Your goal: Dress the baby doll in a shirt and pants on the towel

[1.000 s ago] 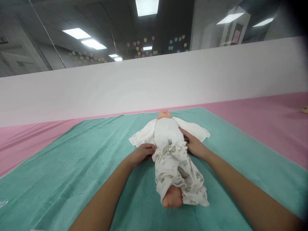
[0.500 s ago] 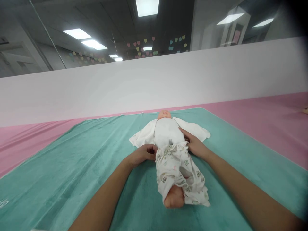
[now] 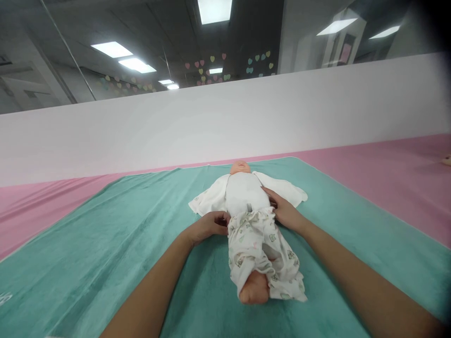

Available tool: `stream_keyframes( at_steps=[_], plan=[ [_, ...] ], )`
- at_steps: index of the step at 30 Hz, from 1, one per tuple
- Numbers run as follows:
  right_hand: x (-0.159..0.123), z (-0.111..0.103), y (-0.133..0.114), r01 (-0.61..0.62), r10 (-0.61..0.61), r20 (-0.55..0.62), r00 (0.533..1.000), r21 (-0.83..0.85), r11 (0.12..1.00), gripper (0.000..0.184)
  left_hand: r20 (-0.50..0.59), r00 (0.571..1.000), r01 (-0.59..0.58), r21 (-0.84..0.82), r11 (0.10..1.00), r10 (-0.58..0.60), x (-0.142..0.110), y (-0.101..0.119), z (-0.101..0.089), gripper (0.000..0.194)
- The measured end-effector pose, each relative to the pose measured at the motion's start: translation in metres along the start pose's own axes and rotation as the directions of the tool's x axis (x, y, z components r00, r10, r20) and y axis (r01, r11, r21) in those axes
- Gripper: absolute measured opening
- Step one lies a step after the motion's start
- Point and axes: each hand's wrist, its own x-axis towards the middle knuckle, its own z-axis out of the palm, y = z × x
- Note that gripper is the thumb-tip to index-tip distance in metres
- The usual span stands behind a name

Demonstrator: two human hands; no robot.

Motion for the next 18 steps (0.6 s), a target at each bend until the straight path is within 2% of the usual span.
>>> stream_keyframes(
  at_steps=[6,11,18],
  plan=[
    [0.0003,-0.0013,0.002,-0.01,0.01,0.004,1.0,-0.006,1.0,0.079,0.031,0.998,-0.049,0.051,0.997,0.048,-0.0004,0.0034,0.0013,0.015],
    [0.0,-0.0018,0.0014,-0.009,0.009,0.006,1.0,-0.009,1.0,0.078,0.006,0.991,-0.134,0.113,0.984,0.134,0.0014,0.0047,0.0031,0.013],
    [0.0004,-0.0017,0.0034,-0.003,0.003,-0.003,1.0,-0.02,1.0,0.078,-0.051,0.989,-0.133,0.141,0.981,0.142,0.0057,-0.0032,0.0021,0.013]
  ],
)
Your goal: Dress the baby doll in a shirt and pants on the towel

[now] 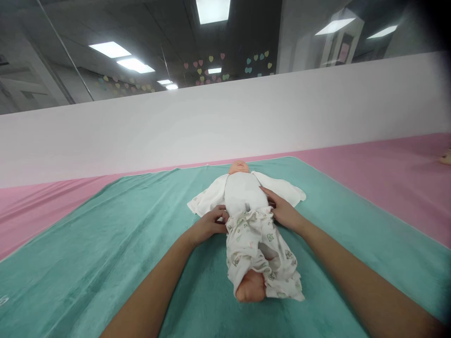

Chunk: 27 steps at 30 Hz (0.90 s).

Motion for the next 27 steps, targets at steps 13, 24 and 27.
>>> stream_keyframes(
  at_steps=[13,24,27],
  plan=[
    [-0.001,-0.001,0.0,0.009,-0.011,-0.05,0.999,-0.043,0.999,0.075,-0.166,0.979,-0.107,0.067,0.992,0.116,0.006,-0.014,0.0,0.013],
    [0.0,-0.002,-0.003,-0.015,0.015,-0.027,1.0,0.014,1.0,0.076,-0.249,0.961,-0.081,0.15,0.985,0.117,0.005,-0.011,0.005,0.012],
    [0.0,-0.002,-0.004,-0.023,0.023,-0.04,0.999,0.009,1.0,0.076,-0.291,0.952,-0.048,0.174,0.984,0.098,0.006,-0.012,0.007,0.011]
  ],
)
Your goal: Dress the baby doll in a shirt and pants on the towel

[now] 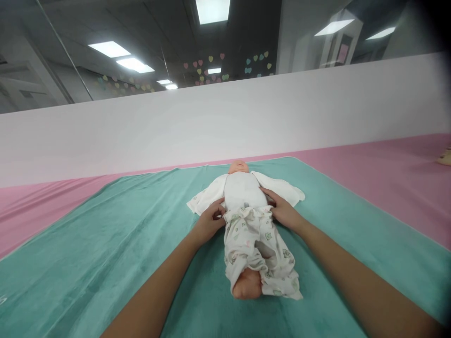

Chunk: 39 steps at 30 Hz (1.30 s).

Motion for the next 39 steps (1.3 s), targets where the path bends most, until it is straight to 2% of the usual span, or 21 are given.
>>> stream_keyframes(
  at_steps=[5,12,18,22,24,26,30,39],
  plan=[
    [0.0,0.0,-0.002,-0.004,0.004,-0.025,1.0,0.0,1.0,0.073,-0.024,1.0,0.008,0.02,1.0,-0.008,-0.001,0.003,0.003,0.016],
    [-0.002,-0.001,-0.004,-0.065,0.065,-0.003,0.998,0.011,0.998,0.074,-0.1,0.995,0.008,0.1,0.995,0.002,0.003,-0.002,0.002,0.015],
    [-0.001,0.001,-0.004,-0.05,0.05,-0.01,0.999,0.002,0.999,0.075,-0.156,0.987,-0.005,0.246,0.969,0.045,0.007,-0.005,0.0,0.012],
    [-0.001,0.002,-0.004,-0.018,0.017,-0.01,1.0,-0.021,1.0,0.073,-0.206,0.973,-0.018,0.377,0.926,0.103,0.008,-0.008,0.007,0.005],
    [-0.001,0.002,-0.004,-0.001,0.001,0.0,1.0,-0.027,1.0,0.072,-0.233,0.964,-0.018,0.417,0.909,0.126,0.008,-0.011,0.011,0.009],
    [-0.002,0.002,-0.004,0.003,-0.002,0.014,1.0,-0.036,0.999,0.073,-0.254,0.961,-0.006,0.379,0.925,0.11,0.007,-0.013,0.014,0.019],
    [-0.002,0.003,-0.003,0.005,-0.004,0.014,1.0,-0.054,0.999,0.074,-0.23,0.973,0.07,0.243,0.967,-0.013,0.007,-0.014,0.015,0.032],
    [-0.002,0.005,-0.004,0.015,-0.014,0.005,1.0,-0.061,0.998,0.072,-0.158,0.987,0.049,0.274,0.961,-0.005,0.004,-0.01,0.01,0.022]
  ],
)
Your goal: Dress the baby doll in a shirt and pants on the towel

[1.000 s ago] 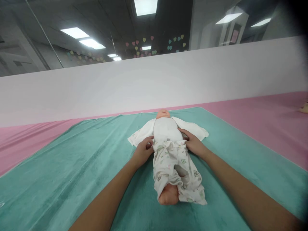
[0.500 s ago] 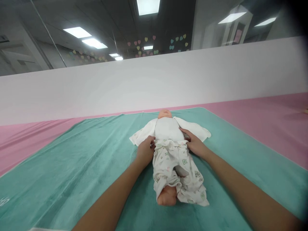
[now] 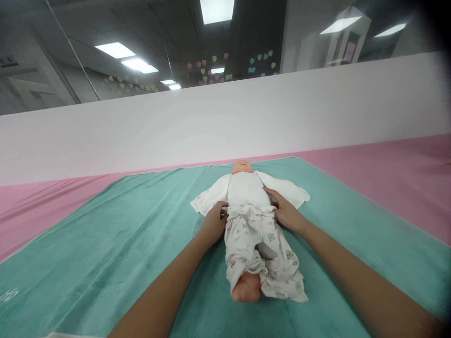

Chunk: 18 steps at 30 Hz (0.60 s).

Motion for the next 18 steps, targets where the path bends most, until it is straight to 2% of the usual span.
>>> stream_keyframes(
  at_steps=[12,18],
  plan=[
    [0.0,-0.0011,-0.0033,-0.018,0.018,-0.015,1.0,-0.016,1.0,0.077,0.005,0.999,0.045,0.035,0.998,-0.045,-0.0002,0.0042,-0.0027,0.023],
    [0.0007,-0.0024,0.0009,-0.019,0.018,-0.01,1.0,-0.013,1.0,0.077,0.003,1.0,0.019,0.035,0.999,-0.019,-0.0013,0.0011,-0.0013,0.021]
  ],
)
